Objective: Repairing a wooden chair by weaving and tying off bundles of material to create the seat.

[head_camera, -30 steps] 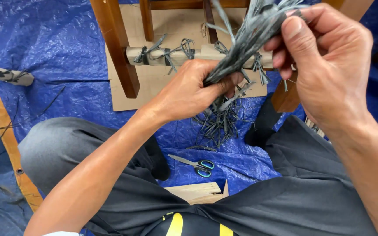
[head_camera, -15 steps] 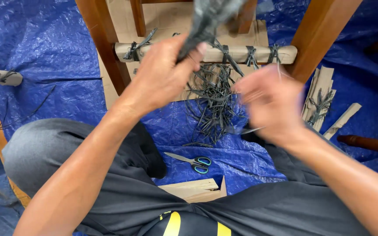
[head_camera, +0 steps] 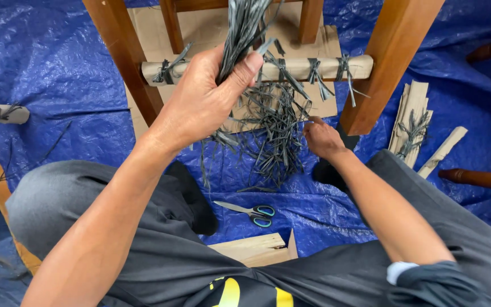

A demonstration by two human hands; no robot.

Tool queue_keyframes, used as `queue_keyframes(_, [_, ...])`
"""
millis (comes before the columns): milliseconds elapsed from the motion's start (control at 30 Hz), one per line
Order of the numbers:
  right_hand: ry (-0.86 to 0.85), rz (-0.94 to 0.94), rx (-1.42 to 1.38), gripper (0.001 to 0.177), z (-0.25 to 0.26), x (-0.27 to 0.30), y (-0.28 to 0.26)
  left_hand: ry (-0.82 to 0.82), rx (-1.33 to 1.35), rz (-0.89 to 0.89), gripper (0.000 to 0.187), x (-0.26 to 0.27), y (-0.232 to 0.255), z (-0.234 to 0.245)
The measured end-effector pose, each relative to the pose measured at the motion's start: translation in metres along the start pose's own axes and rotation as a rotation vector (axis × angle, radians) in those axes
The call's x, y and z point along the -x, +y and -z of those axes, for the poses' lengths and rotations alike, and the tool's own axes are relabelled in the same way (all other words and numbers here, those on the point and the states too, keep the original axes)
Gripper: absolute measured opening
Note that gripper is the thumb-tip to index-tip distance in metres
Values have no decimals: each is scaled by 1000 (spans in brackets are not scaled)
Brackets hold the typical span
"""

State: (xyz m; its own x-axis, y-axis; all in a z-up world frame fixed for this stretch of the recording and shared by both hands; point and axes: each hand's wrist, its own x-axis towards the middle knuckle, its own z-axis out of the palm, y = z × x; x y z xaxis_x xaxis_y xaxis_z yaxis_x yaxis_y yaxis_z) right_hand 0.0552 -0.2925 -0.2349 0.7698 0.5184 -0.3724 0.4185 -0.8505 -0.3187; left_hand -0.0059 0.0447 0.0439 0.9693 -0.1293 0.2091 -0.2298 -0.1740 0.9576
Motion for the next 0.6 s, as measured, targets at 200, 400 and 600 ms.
queue_keyframes(200, [113,-54,69,31,-53,-17,36,-4,-86,291,38,0,-5,-3])
queue_keyframes(400, [46,-46,90,30,-57,-21,33,-15,-73,252,38,-4,-9,-5])
queue_keyframes(600, [43,145,213,17,-30,-12,-31,50,29,258,37,-6,-10,-6])
